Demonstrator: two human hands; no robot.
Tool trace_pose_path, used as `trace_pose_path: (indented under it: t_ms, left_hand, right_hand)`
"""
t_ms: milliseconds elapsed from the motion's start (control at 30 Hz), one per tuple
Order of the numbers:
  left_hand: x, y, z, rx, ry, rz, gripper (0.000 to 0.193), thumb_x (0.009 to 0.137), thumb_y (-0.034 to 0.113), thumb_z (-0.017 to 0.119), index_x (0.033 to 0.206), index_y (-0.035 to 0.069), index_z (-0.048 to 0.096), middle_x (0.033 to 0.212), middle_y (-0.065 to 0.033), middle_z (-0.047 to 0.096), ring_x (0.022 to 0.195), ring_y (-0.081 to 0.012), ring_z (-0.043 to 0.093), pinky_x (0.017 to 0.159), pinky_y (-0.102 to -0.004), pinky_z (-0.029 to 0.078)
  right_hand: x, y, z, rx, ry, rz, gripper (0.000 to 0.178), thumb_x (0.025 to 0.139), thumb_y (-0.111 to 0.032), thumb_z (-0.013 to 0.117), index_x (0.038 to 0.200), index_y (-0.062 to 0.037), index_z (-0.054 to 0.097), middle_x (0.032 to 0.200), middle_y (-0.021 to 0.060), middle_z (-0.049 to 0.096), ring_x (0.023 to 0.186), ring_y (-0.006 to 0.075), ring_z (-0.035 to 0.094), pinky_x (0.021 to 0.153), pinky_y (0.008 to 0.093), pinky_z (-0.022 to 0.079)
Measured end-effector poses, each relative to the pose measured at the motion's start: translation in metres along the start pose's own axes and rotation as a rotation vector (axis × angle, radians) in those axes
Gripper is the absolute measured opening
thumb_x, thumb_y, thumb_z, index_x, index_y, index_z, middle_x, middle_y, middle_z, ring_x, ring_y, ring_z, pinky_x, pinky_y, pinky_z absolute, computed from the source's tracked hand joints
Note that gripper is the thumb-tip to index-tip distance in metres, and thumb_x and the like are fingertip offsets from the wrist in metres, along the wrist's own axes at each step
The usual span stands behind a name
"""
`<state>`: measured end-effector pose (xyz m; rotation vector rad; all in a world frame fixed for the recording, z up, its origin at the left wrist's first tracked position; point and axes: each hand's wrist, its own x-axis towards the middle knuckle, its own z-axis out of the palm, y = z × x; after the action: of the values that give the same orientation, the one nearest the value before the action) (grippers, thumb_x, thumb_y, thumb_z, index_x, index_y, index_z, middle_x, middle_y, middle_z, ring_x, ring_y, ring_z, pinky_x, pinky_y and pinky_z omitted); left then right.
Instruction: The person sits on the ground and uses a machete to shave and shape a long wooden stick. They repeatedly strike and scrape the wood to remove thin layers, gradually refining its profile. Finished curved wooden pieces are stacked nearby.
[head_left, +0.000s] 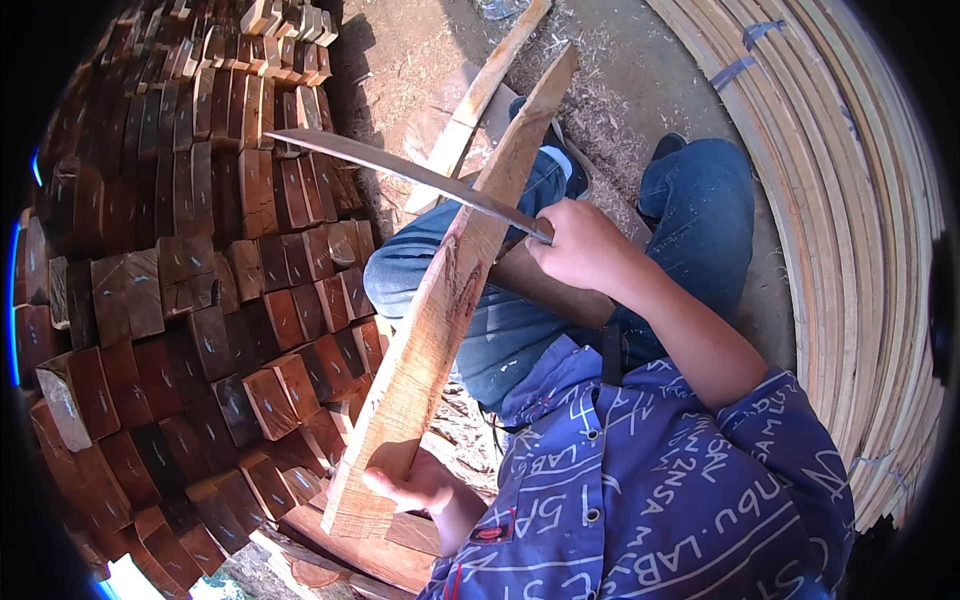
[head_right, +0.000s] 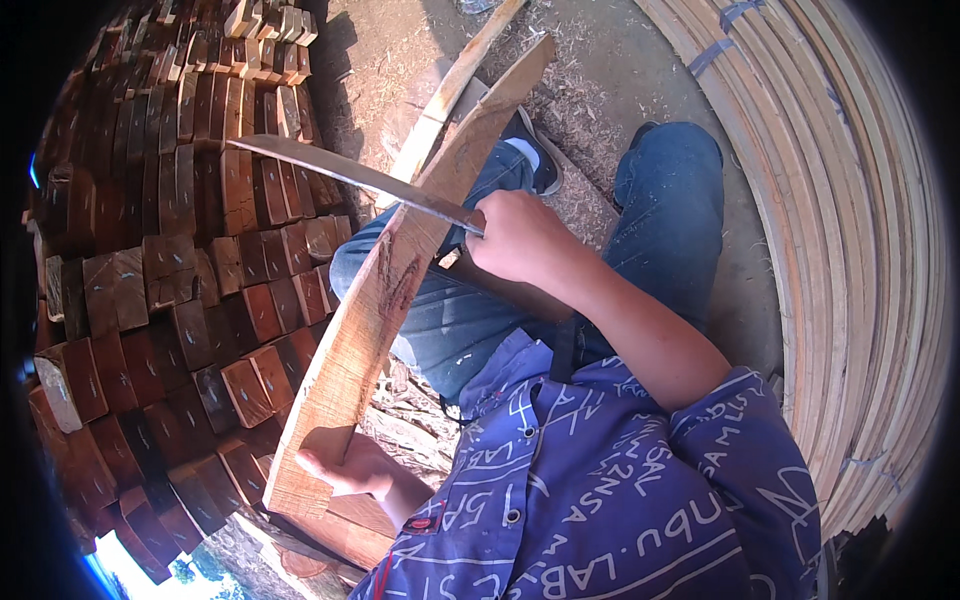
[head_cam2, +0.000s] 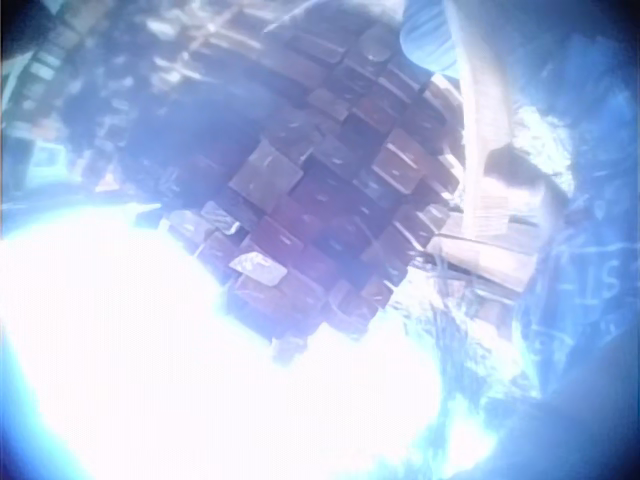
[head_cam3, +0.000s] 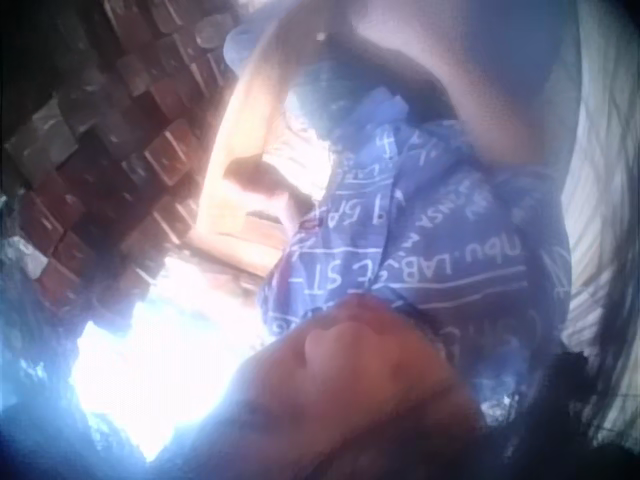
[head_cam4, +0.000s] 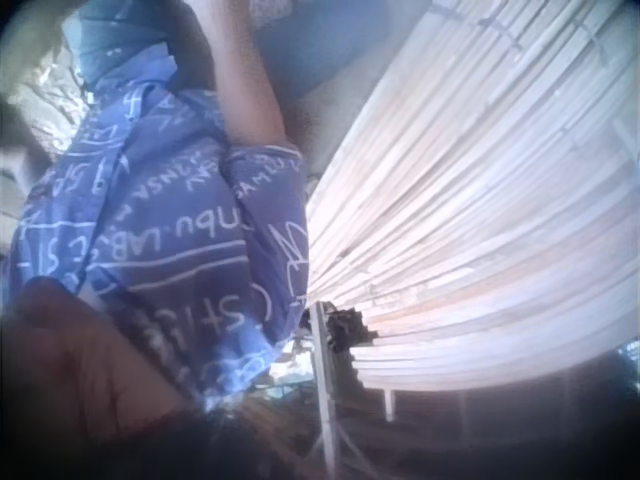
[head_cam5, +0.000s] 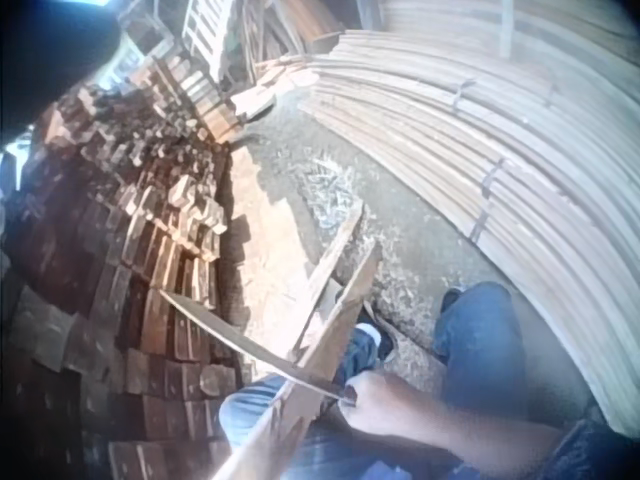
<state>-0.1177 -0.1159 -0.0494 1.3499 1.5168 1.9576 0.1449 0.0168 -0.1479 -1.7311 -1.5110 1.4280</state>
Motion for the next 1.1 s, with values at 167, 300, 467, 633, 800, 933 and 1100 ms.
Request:
trace_pose_path:
  t_ms: [167,300,467,633,800,933,1100]
  left_hand:
    - [0.009,-0.007,-0.006,0.040,0.105,0.003,0.033,0.097,0.034,0.053,0.100,0.002,0.064,0.096,-0.0110,0.060,0.099,-0.0236,0.056,0.096,-0.0396,0.041]
    - [0.006,-0.007,-0.009,0.103,0.121,-0.083,0.034,0.098,0.034,0.050,0.098,0.003,0.063,0.093,-0.0107,0.058,0.097,-0.0228,0.055,0.095,-0.0389,0.040]
    - [0.004,-0.006,0.005,0.115,0.172,-0.114,0.034,0.099,0.035,0.050,0.085,0.006,0.057,0.080,-0.0051,0.049,0.085,-0.0190,0.050,0.088,-0.0351,0.039]
    - [0.009,-0.008,-0.010,0.140,0.060,-0.078,0.034,0.098,0.036,0.050,0.081,0.008,0.054,0.078,-0.0039,0.049,0.083,-0.0175,0.050,0.086,-0.0343,0.039]
    - [0.009,-0.014,-0.013,0.115,0.148,-0.164,0.037,0.097,0.033,0.053,0.113,0.002,0.065,0.109,-0.0112,0.062,0.106,-0.0242,0.057,0.102,-0.0397,0.040]
    - [0.008,-0.021,-0.022,0.073,0.117,-0.170,0.039,0.096,0.034,0.056,0.116,0.001,0.065,0.119,-0.0137,0.062,0.114,-0.0261,0.057,0.106,-0.0421,0.039]
    - [0.012,-0.016,-0.009,0.038,0.165,-0.162,0.038,0.097,0.035,0.054,0.110,0.001,0.066,0.111,-0.0121,0.063,0.109,-0.0250,0.057,0.103,-0.0412,0.040]
  right_hand:
    - [-0.004,-0.010,0.015,-0.071,-0.057,-0.067,0.018,0.075,-0.018,0.067,0.074,0.0001,0.067,0.074,0.0210,0.066,0.077,0.0407,0.066,0.072,0.0469,0.053]
    - [0.006,-0.002,0.021,-0.078,-0.056,-0.028,0.017,0.076,-0.017,0.065,0.072,-0.0009,0.067,0.074,0.0200,0.067,0.075,0.0402,0.066,0.071,0.0486,0.052]
    - [-0.021,-0.039,0.020,-0.055,-0.173,-0.143,0.014,0.078,-0.016,0.067,0.083,-0.0028,0.069,0.076,0.0200,0.068,0.075,0.0414,0.066,0.072,0.0492,0.053]
    - [-0.020,-0.038,0.022,-0.088,-0.097,-0.199,0.017,0.072,-0.015,0.067,0.078,0.0004,0.069,0.073,0.0233,0.066,0.074,0.0407,0.067,0.070,0.0497,0.052]
    - [0.016,0.007,0.035,-0.062,-0.054,0.020,0.017,0.076,-0.014,0.064,0.077,0.0020,0.068,0.074,0.0241,0.066,0.074,0.0418,0.066,0.069,0.0496,0.052]
    - [-0.003,-0.016,0.031,-0.053,-0.049,-0.059,0.016,0.075,-0.015,0.065,0.077,0.0005,0.068,0.073,0.0226,0.066,0.075,0.0427,0.066,0.071,0.0489,0.052]
    - [-0.032,-0.058,0.023,-0.043,-0.110,-0.314,0.014,0.071,-0.013,0.066,0.076,0.0007,0.067,0.073,0.0249,0.065,0.076,0.0444,0.065,0.072,0.0499,0.051]
